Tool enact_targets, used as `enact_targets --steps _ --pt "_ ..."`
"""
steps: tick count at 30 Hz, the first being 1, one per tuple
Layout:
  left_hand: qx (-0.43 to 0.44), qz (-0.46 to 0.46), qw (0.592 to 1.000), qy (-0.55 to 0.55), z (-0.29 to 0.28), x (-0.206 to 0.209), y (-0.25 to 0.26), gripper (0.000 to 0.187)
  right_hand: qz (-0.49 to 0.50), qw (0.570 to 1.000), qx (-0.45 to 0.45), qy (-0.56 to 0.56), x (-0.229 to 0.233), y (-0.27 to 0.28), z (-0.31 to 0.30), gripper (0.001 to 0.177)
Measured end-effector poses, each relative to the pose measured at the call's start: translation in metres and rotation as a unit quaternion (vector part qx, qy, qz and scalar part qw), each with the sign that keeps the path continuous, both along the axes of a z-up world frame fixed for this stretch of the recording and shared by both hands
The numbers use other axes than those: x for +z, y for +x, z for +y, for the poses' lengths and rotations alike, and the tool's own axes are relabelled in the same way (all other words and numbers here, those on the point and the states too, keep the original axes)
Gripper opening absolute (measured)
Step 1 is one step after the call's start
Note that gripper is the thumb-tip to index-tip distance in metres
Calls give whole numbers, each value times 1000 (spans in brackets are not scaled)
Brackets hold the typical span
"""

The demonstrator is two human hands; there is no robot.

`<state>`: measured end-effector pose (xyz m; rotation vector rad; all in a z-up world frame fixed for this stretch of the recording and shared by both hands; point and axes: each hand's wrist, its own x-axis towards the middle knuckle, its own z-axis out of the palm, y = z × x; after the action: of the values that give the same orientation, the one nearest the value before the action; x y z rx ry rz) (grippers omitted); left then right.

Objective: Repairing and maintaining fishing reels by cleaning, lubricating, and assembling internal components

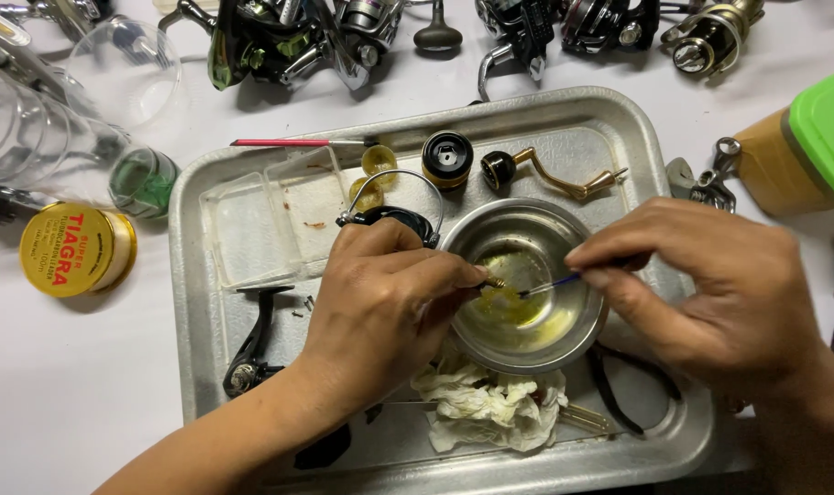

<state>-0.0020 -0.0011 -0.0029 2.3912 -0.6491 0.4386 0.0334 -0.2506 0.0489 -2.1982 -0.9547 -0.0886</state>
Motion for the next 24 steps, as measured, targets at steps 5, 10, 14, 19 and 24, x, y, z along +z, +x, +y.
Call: enact_targets --steps 5,10,14,19,24 --pt "-29 26 999 -7 -1 -5 0 23 20 991 -34 131 -10 -6 -7 11" --pt "-46 38 998 -11 -3 -6 -1 24 -43 996 -25 72 -8 -7 5 10" --pt "-45 35 998 -8 -4 -4 -1 23 -60 995 19 82 -6 -6 6 9" --pt "-40 31 999 -11 -5 -4 -1 22 -65 992 51 100 -5 -11 13 9" --pt "-49 38 998 -11 -4 -4 0 25 -68 995 -12 76 -8 -10 11 11"
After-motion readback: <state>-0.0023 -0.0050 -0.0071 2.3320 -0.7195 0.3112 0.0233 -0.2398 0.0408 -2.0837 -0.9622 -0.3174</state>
